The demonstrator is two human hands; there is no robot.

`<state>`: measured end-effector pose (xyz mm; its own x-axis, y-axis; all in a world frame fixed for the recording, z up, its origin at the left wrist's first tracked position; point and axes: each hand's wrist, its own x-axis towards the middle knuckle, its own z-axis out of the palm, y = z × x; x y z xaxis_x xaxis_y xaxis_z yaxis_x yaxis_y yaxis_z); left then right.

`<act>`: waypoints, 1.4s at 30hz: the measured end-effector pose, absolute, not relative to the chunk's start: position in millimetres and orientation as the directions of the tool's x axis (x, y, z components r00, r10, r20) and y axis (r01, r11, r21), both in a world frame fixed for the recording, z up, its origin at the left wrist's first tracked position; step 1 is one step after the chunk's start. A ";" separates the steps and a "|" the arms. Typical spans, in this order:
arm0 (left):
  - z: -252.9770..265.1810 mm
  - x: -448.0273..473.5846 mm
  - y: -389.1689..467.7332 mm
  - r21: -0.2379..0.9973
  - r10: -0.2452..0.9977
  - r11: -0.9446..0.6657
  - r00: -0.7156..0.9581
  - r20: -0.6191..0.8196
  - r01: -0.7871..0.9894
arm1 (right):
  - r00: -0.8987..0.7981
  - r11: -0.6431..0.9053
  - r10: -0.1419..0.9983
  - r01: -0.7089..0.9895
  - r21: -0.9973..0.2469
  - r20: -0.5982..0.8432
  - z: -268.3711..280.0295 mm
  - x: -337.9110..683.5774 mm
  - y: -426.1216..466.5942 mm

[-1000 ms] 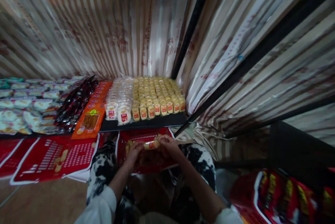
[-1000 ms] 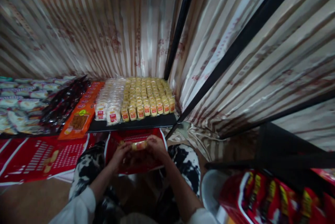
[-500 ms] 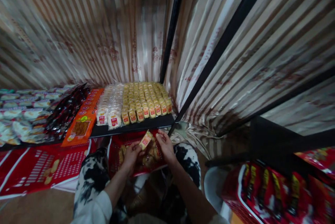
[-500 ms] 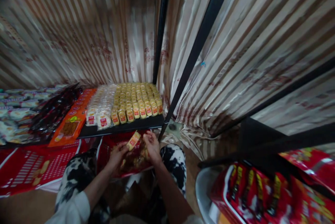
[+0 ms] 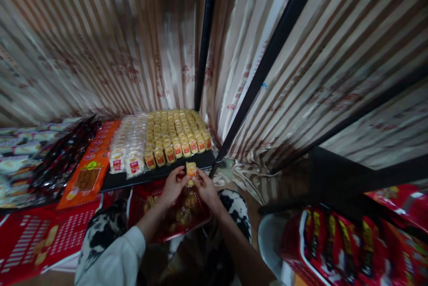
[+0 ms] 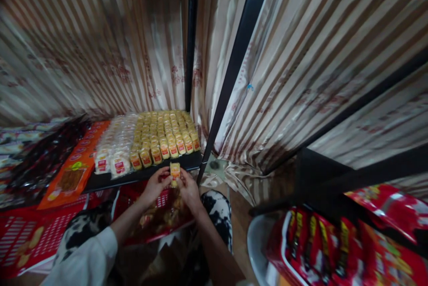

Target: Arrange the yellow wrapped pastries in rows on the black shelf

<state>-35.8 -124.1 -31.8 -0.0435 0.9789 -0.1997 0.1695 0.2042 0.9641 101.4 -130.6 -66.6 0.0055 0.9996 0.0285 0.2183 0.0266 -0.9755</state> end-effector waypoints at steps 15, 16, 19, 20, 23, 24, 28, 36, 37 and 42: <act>-20.8 5.2 -57.1 0.867 0.981 0.115 -0.194 -0.021 0.485 | 0.183 0.235 0.886 0.615 -0.753 0.425 -50.4 103.1 -100.3; -20.5 7.1 -54.4 0.847 0.980 0.110 -0.199 -0.005 0.520 | 0.165 0.252 0.886 0.612 -0.750 0.432 -53.3 102.2 -99.2; -21.2 12.8 -48.6 0.801 0.979 0.071 -0.194 0.057 0.595 | 0.113 0.309 0.874 0.621 -0.720 0.472 -63.2 101.5 -93.1; -21.9 14.7 -47.3 0.796 0.979 0.049 -0.186 0.081 0.604 | 0.110 0.319 0.867 0.626 -0.711 0.485 -66.4 102.0 -90.5; -24.2 19.6 -44.8 0.785 0.972 -0.013 -0.177 0.155 0.619 | 0.120 0.318 0.860 0.636 -0.703 0.497 -73.6 104.5 -83.6; -24.6 21.0 -44.3 0.782 0.969 -0.028 -0.174 0.174 0.623 | 0.125 0.313 0.860 0.638 -0.704 0.496 -75.1 105.4 -82.0; -25.5 25.3 -42.2 0.777 0.967 -0.017 -0.187 0.173 0.630 | 0.142 0.306 0.856 0.635 -0.709 0.497 -77.3 107.1 -78.5; -32.5 27.4 -38.7 0.811 0.960 -0.044 -0.199 0.195 0.583 | 0.133 0.295 0.866 0.644 -0.706 0.482 -78.3 107.0 -74.1; -33.2 27.2 -39.4 0.819 0.959 -0.046 -0.203 0.196 0.572 | 0.130 0.292 0.868 0.646 -0.706 0.478 -78.5 107.3 -73.7; -36.8 25.5 -47.3 0.810 0.952 -0.138 -0.150 0.268 0.570 | 0.141 0.271 0.878 0.643 -0.716 0.458 -80.3 108.5 -72.5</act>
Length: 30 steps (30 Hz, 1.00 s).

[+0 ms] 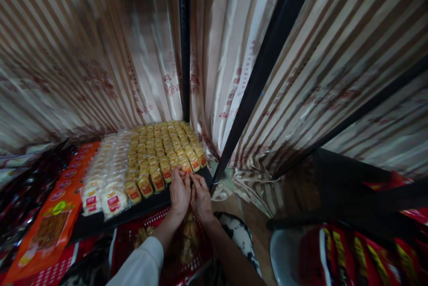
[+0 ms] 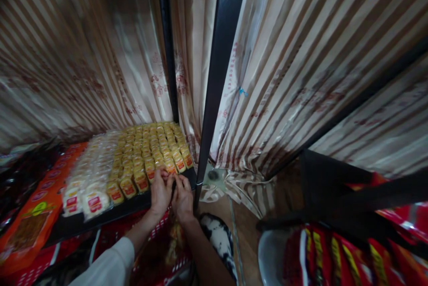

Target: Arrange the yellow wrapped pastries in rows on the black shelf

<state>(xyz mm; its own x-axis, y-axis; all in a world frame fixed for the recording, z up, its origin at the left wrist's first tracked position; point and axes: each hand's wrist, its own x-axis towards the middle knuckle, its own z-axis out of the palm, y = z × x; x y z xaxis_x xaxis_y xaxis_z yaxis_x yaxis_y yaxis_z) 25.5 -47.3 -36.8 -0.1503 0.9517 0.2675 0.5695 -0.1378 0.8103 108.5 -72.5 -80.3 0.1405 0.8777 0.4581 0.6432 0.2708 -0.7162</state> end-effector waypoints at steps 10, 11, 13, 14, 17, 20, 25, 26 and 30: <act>-48.2 23.0 -47.5 0.697 0.941 -0.252 0.002 0.338 0.672 | 0.150 0.175 0.912 0.699 -0.694 0.381 -83.1 106.2 -70.8; -49.3 23.1 -46.6 0.697 0.937 -0.264 0.007 0.349 0.667 | 0.148 0.169 0.916 0.701 -0.693 0.373 -82.6 106.0 -70.3; -51.4 23.6 -45.6 0.701 0.936 -0.267 0.004 0.352 0.662 | 0.139 0.168 0.921 0.703 -0.691 0.364 -81.6 106.1 -69.3; -52.2 23.8 -45.5 0.703 0.937 -0.261 0.000 0.348 0.662 | 0.132 0.172 0.922 0.702 -0.691 0.364 -81.2 106.4 -68.8; -53.5 23.2 -46.7 0.706 0.941 -0.253 -0.001 0.338 0.661 | 0.114 0.199 0.919 0.690 -0.696 0.377 -81.2 107.8 -68.3; -52.4 19.7 -49.3 0.703 0.937 -0.281 0.029 0.347 0.653 | 0.116 0.226 0.912 0.660 -0.717 0.394 -82.7 109.7 -69.5; -43.8 11.4 -56.7 0.709 0.942 -0.280 0.043 0.332 0.647 | 0.105 0.317 0.887 0.567 -0.760 0.449 -80.2 112.1 -76.2; -41.7 9.6 -59.7 0.715 0.946 -0.272 0.045 0.320 0.643 | 0.103 0.333 0.883 0.550 -0.766 0.458 -77.7 111.7 -79.0; -40.6 -2.5 -81.5 0.752 0.957 -0.254 0.047 0.285 0.608 | 0.070 0.343 0.894 0.531 -0.775 0.443 -65.6 103.4 -97.1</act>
<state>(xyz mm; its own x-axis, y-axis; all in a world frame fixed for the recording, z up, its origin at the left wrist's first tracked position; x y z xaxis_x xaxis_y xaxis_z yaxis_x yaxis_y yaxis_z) -2.5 -81.5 -40.6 0.0474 0.9574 0.2847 0.6080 -0.2538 0.7523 103.4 -97.1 -65.6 0.0700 0.8937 0.4432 0.5314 0.3426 -0.7747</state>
